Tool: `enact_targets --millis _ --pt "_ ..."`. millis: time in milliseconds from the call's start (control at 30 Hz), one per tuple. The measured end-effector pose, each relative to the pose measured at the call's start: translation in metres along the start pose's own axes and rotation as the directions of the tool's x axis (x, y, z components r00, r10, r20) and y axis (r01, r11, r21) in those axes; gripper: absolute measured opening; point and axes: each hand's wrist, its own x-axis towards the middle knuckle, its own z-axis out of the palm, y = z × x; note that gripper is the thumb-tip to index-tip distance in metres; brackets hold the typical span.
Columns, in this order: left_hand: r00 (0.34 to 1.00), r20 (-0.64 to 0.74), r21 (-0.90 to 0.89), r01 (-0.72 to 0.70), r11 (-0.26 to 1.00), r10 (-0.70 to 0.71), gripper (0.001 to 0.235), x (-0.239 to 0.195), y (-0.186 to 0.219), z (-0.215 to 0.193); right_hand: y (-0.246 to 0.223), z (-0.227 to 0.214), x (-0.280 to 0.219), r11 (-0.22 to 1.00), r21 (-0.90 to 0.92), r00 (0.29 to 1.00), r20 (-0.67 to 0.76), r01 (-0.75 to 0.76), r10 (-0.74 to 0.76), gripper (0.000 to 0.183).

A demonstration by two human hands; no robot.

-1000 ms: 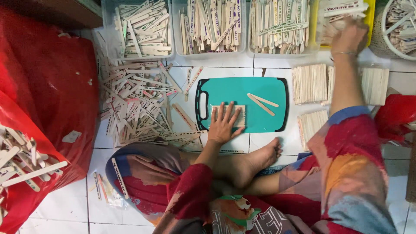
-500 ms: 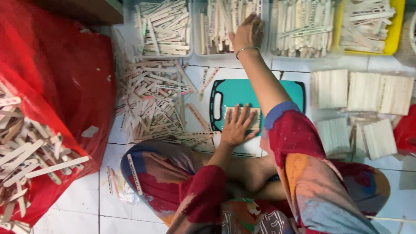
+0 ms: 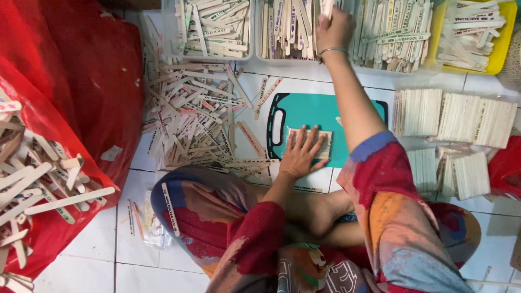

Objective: Bundling wooden sticks together using paper bands

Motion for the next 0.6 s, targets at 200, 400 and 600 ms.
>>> enact_targets --millis 200,400,600 --pt "0.997 0.07 -0.008 -0.012 1.0 0.013 0.085 -0.001 -0.001 -0.001 -0.043 -0.114 -0.059 0.964 0.169 0.826 0.497 0.206 -0.264 0.016" --pt "0.995 -0.091 -0.077 0.042 0.996 -0.049 0.076 -0.004 0.005 0.03 0.063 -0.078 -0.149 0.908 0.107 0.702 0.6 0.405 -0.384 0.055" --pt "0.998 0.052 -0.032 0.046 0.998 -0.045 0.081 -0.002 0.004 0.024 0.186 -0.058 -0.168 0.842 -0.239 0.842 0.389 0.484 -0.374 0.046"
